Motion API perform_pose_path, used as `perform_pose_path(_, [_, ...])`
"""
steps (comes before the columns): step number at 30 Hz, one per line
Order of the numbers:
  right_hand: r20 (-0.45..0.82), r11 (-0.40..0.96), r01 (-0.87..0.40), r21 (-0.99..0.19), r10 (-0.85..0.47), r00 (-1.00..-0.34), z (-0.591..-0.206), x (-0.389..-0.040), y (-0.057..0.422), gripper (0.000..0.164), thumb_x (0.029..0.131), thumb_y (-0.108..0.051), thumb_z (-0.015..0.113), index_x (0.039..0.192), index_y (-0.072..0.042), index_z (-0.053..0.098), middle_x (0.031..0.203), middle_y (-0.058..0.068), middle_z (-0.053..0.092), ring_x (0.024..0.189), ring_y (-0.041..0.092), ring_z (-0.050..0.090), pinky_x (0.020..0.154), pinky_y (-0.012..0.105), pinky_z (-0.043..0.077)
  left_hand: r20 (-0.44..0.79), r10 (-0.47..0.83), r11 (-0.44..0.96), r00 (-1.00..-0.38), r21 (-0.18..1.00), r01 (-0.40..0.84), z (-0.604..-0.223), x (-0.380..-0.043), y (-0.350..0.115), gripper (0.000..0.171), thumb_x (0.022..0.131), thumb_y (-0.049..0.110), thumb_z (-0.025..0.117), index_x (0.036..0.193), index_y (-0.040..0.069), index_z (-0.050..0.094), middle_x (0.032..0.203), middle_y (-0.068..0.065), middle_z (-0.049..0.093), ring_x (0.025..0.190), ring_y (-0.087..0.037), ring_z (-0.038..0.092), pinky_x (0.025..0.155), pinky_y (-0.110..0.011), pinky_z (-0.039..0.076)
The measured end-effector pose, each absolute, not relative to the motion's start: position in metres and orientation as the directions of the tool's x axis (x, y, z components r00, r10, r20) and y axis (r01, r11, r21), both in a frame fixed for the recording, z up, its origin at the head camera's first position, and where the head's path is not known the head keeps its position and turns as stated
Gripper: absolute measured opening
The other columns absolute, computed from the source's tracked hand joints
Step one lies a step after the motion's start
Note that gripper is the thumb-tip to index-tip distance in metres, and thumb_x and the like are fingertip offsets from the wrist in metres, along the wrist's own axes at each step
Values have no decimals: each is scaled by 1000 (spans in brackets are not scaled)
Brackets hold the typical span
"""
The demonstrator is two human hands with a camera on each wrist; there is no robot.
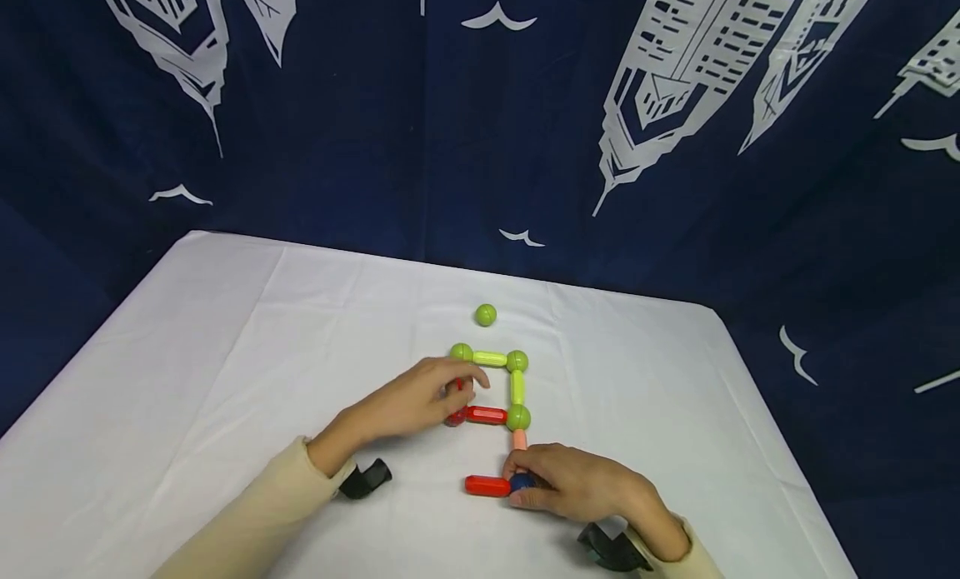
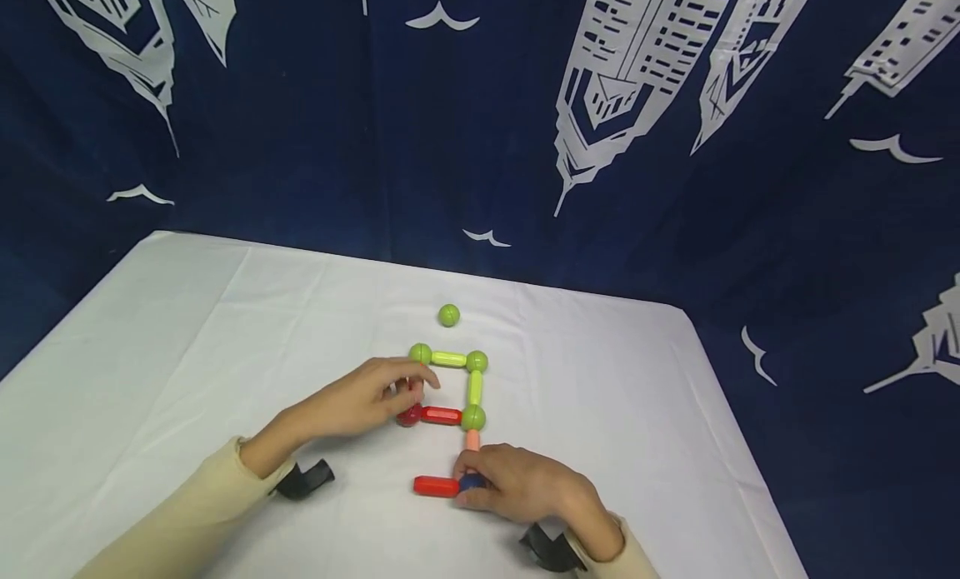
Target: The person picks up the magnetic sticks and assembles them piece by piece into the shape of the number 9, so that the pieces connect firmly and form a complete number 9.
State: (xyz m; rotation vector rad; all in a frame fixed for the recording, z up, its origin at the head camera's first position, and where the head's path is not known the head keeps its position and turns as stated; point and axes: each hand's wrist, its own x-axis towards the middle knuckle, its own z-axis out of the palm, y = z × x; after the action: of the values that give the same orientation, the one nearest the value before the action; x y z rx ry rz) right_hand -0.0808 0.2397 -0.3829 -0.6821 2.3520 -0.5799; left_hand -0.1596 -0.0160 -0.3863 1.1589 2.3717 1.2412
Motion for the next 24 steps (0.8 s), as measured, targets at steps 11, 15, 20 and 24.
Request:
perform_pose_path(11, [-474,786,-273,-555,-568,-673,-386,-81,236,22,95,-41,66,110,-26,61,89,-13,52,89,5,50,78,24,41,-52,560,623,-827,685,378,-395,-255,22,49,97,12,62,144,18,49,118,-18,53,103,-24,50,85,-35,45])
perform_pose_path(15, [-485,794,-260,-550,-557,-675,-385,-80,236,23,95,-42,66,111,-27,61,90,-13,53,89,5,50,79,25,41,-127,525,640,-841,711,292,-402,-268,34,54,99,12,56,149,26,44,129,-19,47,110,-28,47,93,-43,44])
perform_pose_path(20, [-482,797,-262,-544,-553,-680,-385,-79,237,23,95,-43,66,111,-27,61,90,-13,53,89,5,50,79,25,41,-152,480,660,-864,711,241,-405,-272,46,45,98,15,60,142,22,53,131,-20,47,111,-31,47,96,-46,42])
perform_pose_path(24, [-482,797,-260,-544,-551,-681,-384,-80,238,23,95,-43,66,111,-27,61,90,-13,53,88,5,50,78,24,41,-130,448,681,-884,690,244,-404,-272,50,35,98,15,62,133,17,59,129,-18,53,113,-29,48,99,-43,42])
